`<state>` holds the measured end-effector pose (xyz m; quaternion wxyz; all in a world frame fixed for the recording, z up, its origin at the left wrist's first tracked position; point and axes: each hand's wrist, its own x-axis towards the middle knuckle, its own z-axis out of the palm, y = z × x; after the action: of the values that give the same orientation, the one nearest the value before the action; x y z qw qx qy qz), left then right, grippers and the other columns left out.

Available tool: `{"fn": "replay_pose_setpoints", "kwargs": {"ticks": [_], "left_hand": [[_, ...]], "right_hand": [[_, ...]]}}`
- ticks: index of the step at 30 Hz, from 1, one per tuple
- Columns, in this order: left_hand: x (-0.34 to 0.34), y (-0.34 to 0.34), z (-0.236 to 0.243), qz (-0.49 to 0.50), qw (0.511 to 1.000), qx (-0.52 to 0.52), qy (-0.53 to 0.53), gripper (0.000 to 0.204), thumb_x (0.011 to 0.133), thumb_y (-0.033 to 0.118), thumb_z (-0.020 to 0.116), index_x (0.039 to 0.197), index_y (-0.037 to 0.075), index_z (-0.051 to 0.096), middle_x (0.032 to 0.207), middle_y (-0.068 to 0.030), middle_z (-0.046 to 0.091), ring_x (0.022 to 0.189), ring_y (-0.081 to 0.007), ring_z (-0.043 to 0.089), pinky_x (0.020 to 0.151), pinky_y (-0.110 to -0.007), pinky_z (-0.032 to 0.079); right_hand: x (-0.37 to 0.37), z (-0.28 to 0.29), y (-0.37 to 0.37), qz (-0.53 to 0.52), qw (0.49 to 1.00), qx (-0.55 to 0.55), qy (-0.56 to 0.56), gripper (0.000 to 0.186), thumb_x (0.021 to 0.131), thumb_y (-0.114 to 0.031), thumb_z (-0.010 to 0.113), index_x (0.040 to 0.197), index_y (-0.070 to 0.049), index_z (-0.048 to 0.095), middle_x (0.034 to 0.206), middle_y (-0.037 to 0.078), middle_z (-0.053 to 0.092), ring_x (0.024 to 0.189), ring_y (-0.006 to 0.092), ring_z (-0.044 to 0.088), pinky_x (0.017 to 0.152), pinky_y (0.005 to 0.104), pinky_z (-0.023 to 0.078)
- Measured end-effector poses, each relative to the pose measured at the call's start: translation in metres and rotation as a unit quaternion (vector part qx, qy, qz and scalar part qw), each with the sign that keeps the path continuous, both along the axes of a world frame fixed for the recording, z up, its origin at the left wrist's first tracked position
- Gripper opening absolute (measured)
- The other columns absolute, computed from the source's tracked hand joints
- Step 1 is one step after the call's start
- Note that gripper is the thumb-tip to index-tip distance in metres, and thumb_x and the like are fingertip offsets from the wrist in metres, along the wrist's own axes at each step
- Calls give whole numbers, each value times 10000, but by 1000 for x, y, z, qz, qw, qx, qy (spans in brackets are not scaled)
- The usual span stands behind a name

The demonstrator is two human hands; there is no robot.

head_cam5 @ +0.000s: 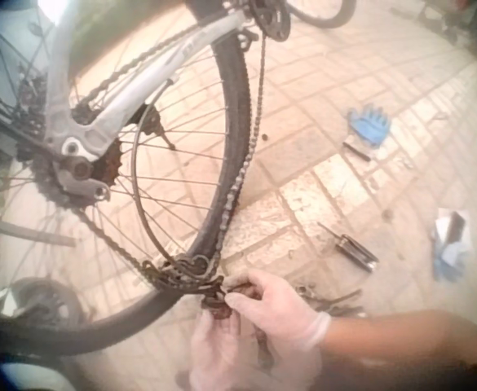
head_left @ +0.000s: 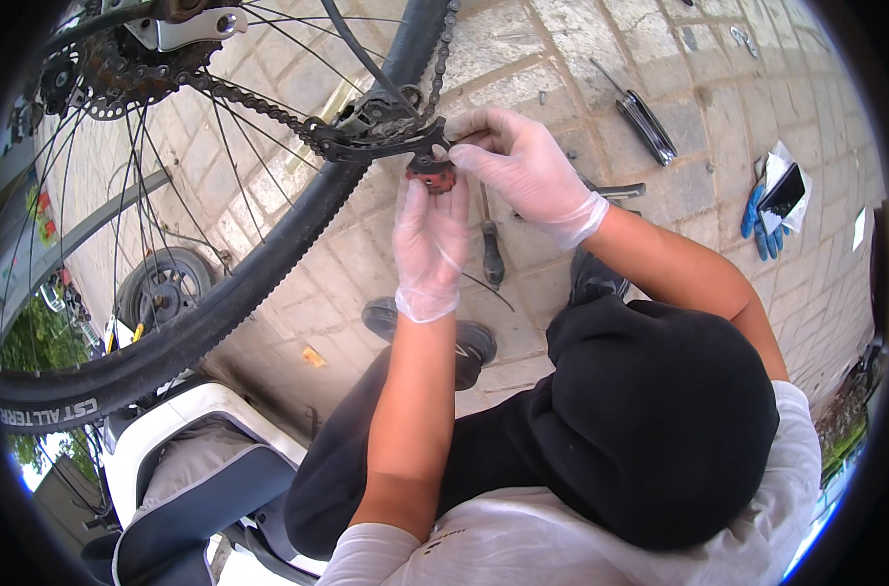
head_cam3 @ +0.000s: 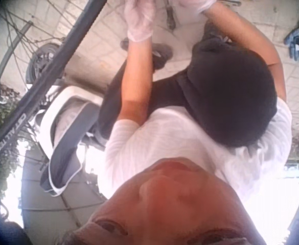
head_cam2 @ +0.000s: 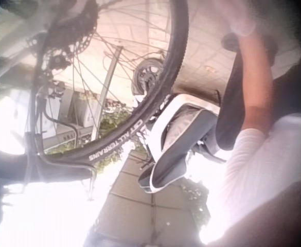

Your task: The person uses a wrench to loosen the rear derailleur bolt, then uses pliers to remove the derailleur from the bicycle frame. They manipulate the derailleur and chain, then reattach the derailleur and tighten the bolt.

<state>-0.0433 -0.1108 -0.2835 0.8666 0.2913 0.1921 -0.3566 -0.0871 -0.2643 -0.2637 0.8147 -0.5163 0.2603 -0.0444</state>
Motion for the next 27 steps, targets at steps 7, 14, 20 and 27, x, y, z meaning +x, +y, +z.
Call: {"fn": "replay_pose_setpoints", "kwargs": {"ticks": [7, 14, 20, 27], "left_hand": [[-10, 26, -12, -12, 997, 73, 35, 374, 967, 136, 585, 1317, 48, 487, 1278, -95, 568, 1195, -233, 544, 1079, -421, 418], [-19, -7, -22, -189, 946, 264, 20, 406, 972, 155, 585, 1337, 6, 487, 1258, -114, 584, 1165, -235, 570, 1019, -420, 443], [3, -90, -58, -285, 865, 383, -153, 305, 922, 96, 598, 1191, -49, 612, 1113, -124, 661, 971, -202, 658, 852, -321, 532], [-4, -122, -87, -325, 805, 438, -233, 234, 848, -5, 625, 1064, -90, 650, 951, -149, 696, 804, -169, 671, 720, -261, 538]], "right_hand": [[0, -1, -4, 6, 1000, 1, 7, 280, 859, -106, 649, 1085, 58, 632, 975, 90, 668, 873, 119, 609, 796, 274, 508], [-22, -24, -33, -50, 995, -70, 47, 361, 876, -162, 647, 1179, 32, 615, 1040, 79, 659, 914, 112, 599, 831, 266, 490], [-80, -37, -62, -121, 976, 9, 179, 357, 912, -162, 632, 1219, 16, 591, 1081, 65, 648, 915, 109, 593, 824, 250, 487], [-93, -39, -61, -157, 976, 26, 150, 336, 908, -127, 624, 1202, 32, 590, 1075, 66, 649, 877, 102, 591, 795, 242, 482]]}}
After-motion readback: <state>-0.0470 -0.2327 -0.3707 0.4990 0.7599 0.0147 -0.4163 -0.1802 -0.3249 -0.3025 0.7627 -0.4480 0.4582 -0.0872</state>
